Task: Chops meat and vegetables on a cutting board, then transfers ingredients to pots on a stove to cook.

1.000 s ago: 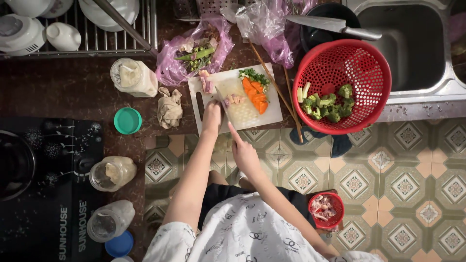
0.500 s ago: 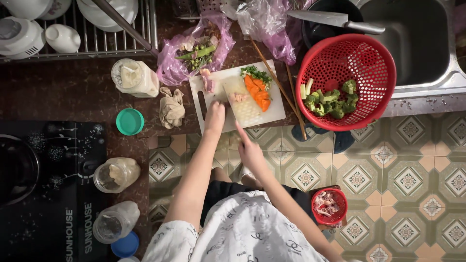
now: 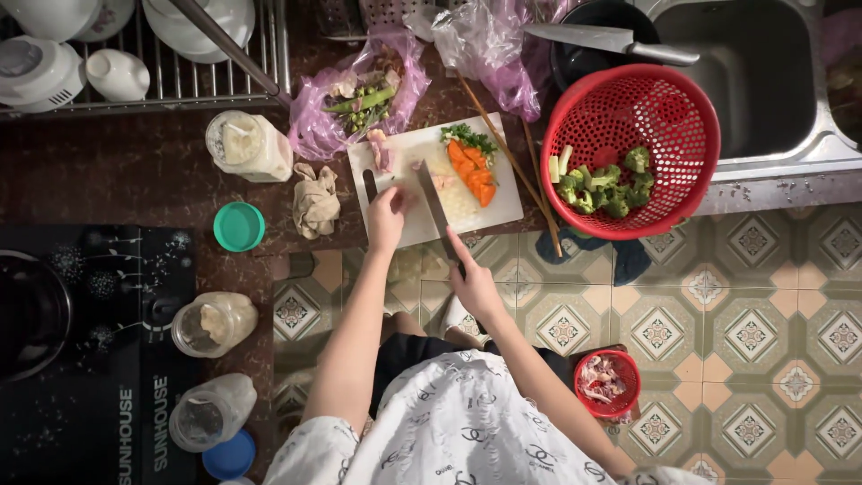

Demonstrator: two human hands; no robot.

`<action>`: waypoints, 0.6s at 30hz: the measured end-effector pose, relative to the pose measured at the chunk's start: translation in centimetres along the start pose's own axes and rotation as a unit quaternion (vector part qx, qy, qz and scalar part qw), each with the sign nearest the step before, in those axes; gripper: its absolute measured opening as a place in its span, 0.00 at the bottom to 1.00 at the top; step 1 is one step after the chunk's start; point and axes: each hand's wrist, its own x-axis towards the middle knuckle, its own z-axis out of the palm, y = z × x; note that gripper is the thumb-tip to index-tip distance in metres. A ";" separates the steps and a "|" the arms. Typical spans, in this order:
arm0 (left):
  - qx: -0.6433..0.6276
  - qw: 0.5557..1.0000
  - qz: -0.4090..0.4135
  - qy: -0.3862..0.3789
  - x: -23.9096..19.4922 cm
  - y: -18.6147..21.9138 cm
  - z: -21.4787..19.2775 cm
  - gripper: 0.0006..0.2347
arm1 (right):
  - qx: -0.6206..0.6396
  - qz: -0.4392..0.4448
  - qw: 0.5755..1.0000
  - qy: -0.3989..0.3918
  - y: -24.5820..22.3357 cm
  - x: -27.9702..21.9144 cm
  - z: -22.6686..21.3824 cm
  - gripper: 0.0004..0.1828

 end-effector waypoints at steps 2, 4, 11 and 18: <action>-0.023 0.999 -0.003 -0.027 0.0 1.3 -0.6 0.14 | -0.011 0.009 1.000 0.004 -0.4 -0.4 -0.1 0.38; -0.045 0.998 -0.010 -0.052 -0.2 1.2 -0.7 0.19 | -0.023 0.018 1.000 0.005 -0.4 -0.9 0.1 0.38; -0.175 0.981 -0.051 -0.067 -1.3 0.1 -0.7 0.11 | -0.061 -0.024 0.998 -0.003 -0.9 -2.4 0.7 0.37; 0.047 0.997 0.015 -0.064 -0.8 3.3 -1.9 0.08 | -0.085 0.000 0.996 -0.027 -1.8 -2.6 1.1 0.37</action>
